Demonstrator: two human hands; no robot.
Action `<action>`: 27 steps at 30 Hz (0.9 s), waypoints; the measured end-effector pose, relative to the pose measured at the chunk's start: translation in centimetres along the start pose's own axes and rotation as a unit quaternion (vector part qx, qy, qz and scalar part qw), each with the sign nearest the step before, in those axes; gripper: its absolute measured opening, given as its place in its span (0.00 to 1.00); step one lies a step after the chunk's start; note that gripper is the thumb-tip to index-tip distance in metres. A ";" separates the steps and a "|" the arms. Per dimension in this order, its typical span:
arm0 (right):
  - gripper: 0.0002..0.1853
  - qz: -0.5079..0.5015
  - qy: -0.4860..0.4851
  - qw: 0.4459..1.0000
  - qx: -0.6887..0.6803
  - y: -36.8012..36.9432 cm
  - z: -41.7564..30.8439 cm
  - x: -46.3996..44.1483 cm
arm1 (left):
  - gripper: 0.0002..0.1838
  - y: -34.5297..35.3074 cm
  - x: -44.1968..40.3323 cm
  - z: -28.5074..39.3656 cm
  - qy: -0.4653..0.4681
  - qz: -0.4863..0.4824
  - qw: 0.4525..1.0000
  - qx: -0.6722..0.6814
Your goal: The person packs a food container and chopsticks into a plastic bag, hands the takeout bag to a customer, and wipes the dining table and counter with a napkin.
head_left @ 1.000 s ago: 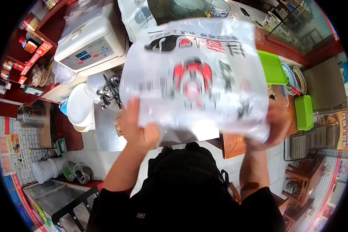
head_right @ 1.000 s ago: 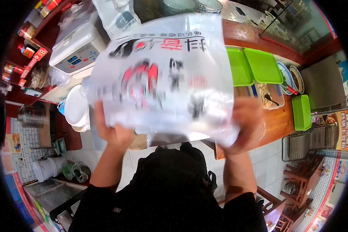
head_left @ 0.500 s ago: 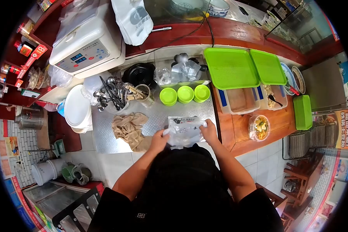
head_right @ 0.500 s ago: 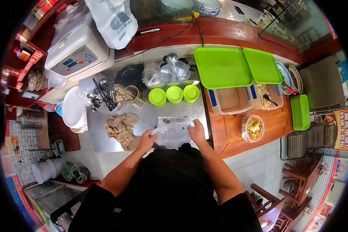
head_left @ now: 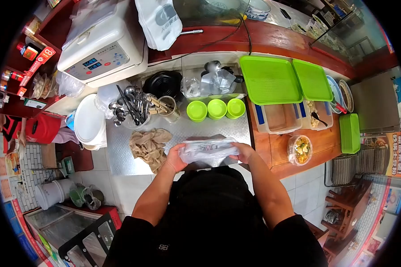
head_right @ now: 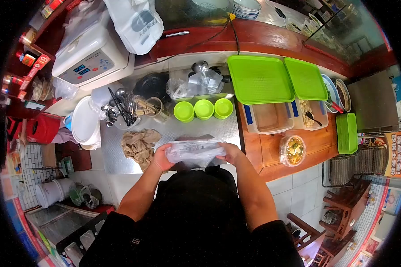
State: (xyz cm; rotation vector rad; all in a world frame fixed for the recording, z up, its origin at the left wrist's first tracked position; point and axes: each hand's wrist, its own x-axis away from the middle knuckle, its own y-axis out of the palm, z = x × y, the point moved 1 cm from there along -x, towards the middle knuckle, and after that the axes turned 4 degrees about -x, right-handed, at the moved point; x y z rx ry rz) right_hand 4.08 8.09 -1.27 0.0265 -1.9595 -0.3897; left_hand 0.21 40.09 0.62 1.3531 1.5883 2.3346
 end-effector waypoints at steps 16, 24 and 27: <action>0.25 -0.149 0.014 0.975 -0.164 1.3 1.7 0.7 | 0.21 -2.7 -6.0 0.8 0.056 0.088 0.994 0.029; 0.25 -0.063 -0.076 0.939 -0.331 2.0 1.4 -1.2 | 0.16 -2.7 -6.9 -0.1 0.311 0.304 0.806 -0.401; 0.26 -0.020 -0.082 0.942 -0.324 2.6 1.2 -0.7 | 0.16 2.7 -2.9 0.0 0.473 0.319 0.459 -0.682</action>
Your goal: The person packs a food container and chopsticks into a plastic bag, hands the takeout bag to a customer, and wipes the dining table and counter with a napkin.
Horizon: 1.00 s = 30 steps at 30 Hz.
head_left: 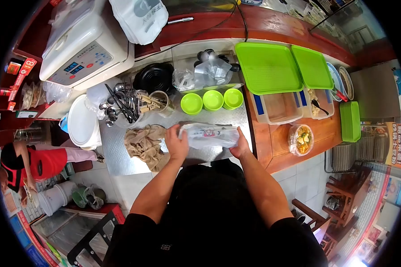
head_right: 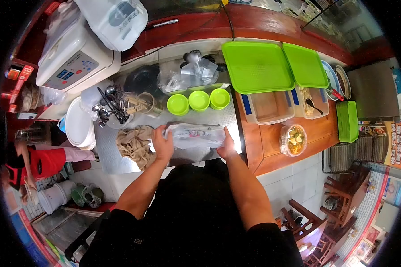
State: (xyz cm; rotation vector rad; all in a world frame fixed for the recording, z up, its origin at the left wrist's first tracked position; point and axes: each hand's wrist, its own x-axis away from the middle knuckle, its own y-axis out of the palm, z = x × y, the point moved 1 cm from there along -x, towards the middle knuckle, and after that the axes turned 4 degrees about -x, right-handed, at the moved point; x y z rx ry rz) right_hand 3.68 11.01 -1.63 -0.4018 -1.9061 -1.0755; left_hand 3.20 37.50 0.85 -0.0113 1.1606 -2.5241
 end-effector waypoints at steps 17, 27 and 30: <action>0.22 0.162 -0.223 0.869 0.411 -3.8 -0.9 0.3 | 0.16 3.5 3.1 2.2 0.311 -0.292 0.896 -0.122; 0.16 -0.106 -0.294 0.361 0.878 4.3 2.9 2.4 | 0.10 3.2 3.0 2.6 0.337 -0.289 0.888 -0.120; 0.17 -0.024 -0.314 0.363 0.877 4.6 1.5 -0.1 | 0.10 2.5 3.8 1.3 0.368 -0.325 0.865 -0.102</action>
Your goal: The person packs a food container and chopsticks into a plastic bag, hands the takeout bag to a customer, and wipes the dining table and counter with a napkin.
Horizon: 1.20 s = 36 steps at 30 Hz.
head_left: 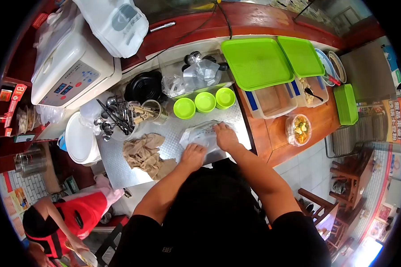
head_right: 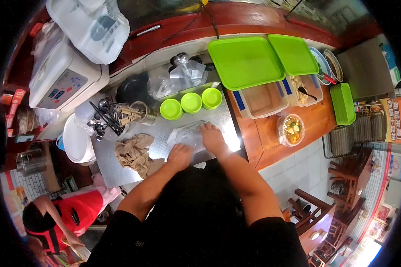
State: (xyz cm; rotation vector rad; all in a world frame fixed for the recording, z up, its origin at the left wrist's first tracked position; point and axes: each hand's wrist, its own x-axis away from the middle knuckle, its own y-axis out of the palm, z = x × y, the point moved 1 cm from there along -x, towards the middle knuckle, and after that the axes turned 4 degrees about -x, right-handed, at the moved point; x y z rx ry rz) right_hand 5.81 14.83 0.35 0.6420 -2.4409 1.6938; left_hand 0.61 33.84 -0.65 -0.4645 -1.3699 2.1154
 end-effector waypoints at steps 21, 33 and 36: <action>0.28 -0.088 0.030 0.993 0.072 -0.1 -1.0 3.3 | 0.41 1.3 -6.9 -3.4 -0.356 -0.102 0.866 0.335; 0.22 -0.102 0.054 0.991 0.067 0.9 -1.1 1.8 | 0.41 -0.3 -5.7 1.1 -0.267 -0.148 0.942 0.136; 0.19 -0.051 0.011 0.998 0.017 0.7 0.0 2.5 | 0.38 -0.4 -4.8 2.2 -0.237 -0.147 0.957 0.085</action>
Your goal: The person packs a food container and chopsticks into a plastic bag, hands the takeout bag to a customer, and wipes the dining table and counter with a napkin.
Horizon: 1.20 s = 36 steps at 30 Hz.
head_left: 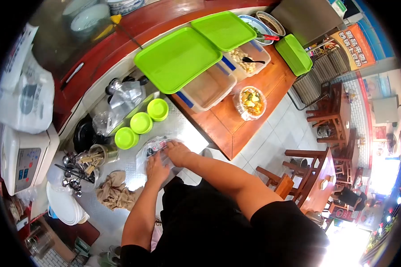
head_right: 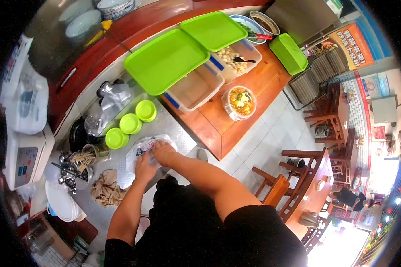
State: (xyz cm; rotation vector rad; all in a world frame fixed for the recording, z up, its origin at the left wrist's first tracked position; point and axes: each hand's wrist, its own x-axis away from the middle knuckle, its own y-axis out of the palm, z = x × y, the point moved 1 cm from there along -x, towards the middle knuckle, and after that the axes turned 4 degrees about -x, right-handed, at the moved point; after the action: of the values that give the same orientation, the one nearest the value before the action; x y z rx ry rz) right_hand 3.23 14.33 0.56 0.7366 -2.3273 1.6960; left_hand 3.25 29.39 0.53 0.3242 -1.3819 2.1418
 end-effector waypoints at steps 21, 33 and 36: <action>0.22 0.250 0.371 0.645 -0.620 -6.6 52.7 20.7 | 0.27 11.7 -7.0 33.0 -0.092 -0.166 0.847 0.496; 0.12 0.106 0.322 0.556 -0.759 -8.1 53.1 17.1 | 0.11 13.2 -12.6 36.1 -0.148 -0.138 0.839 0.504; 0.11 0.079 0.363 0.594 -0.714 -9.2 53.8 17.4 | 0.11 13.3 -12.8 35.4 -0.163 -0.151 0.803 0.553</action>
State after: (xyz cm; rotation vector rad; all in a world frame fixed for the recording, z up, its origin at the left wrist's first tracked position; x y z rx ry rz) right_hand 0.63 -42.85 -2.76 -0.4459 -2.1067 -0.3019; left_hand 2.50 -10.51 -0.21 1.2917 0.0015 2.4239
